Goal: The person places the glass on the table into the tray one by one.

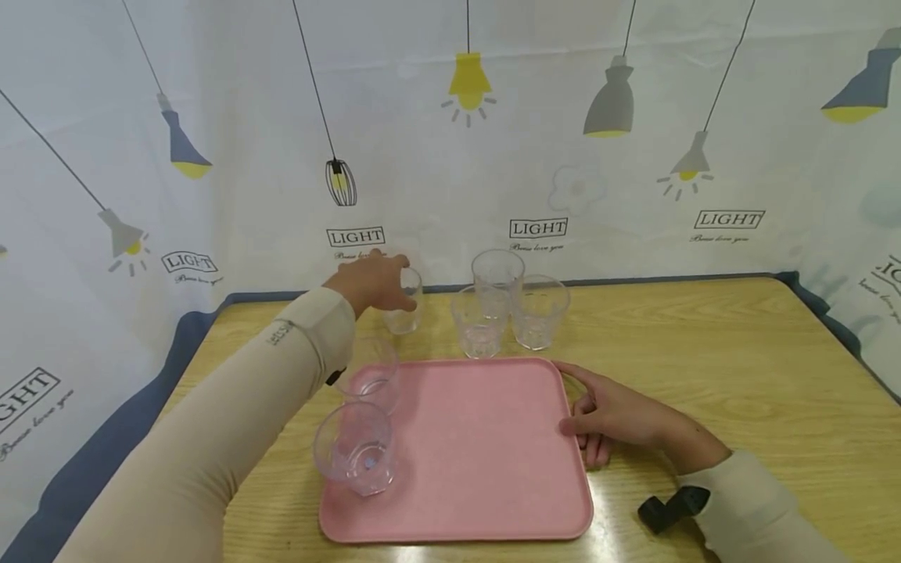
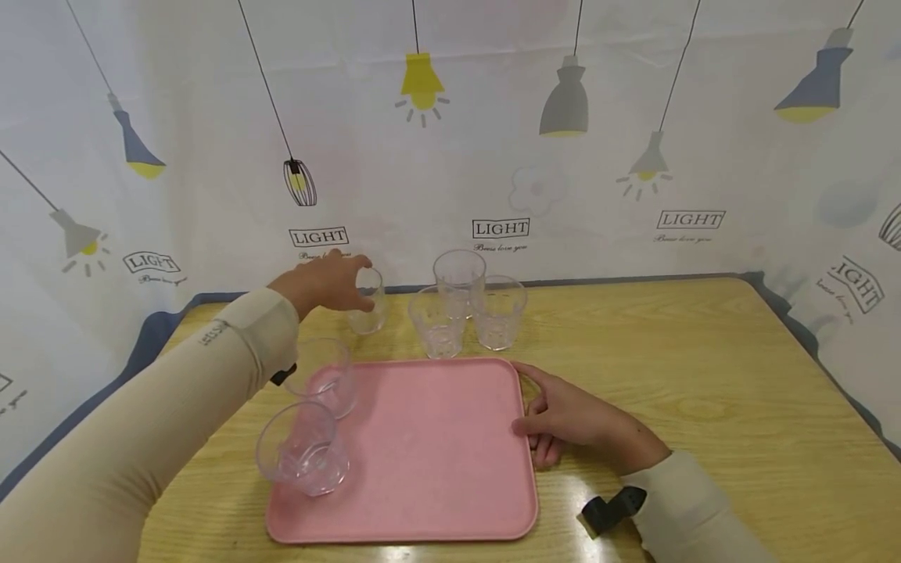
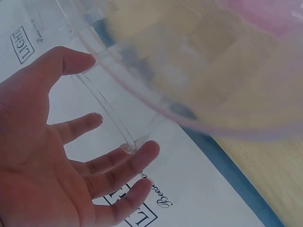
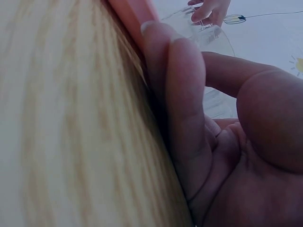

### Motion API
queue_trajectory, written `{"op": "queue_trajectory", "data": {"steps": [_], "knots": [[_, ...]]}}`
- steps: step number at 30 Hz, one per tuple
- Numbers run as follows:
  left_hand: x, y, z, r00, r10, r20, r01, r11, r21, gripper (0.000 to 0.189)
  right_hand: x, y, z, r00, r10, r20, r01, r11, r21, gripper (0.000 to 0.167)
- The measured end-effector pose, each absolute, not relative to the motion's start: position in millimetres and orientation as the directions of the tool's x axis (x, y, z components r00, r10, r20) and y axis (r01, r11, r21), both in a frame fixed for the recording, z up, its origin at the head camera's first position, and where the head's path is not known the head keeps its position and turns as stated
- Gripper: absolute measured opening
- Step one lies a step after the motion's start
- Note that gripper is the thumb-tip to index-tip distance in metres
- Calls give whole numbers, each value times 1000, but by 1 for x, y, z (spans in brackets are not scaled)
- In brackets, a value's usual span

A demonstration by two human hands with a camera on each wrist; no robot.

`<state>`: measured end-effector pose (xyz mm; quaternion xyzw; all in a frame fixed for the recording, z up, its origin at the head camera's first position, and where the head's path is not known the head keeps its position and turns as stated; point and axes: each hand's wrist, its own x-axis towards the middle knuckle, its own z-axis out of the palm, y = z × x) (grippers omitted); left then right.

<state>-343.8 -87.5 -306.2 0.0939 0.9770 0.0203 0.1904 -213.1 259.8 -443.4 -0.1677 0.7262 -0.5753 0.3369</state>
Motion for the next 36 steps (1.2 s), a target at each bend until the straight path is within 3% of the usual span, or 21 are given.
{"op": "queue_trajectory", "data": {"steps": [13, 36], "knots": [[-327, -93, -290, -932, 248, -265, 237, 969, 74, 80, -214, 260, -446, -717, -629, -300, 145, 286, -947, 95], [-263, -75, -286, -867, 423, -264, 403, 906, 130, 83, -216, 262, -448, -717, -629, -300, 134, 299, -945, 95]]}}
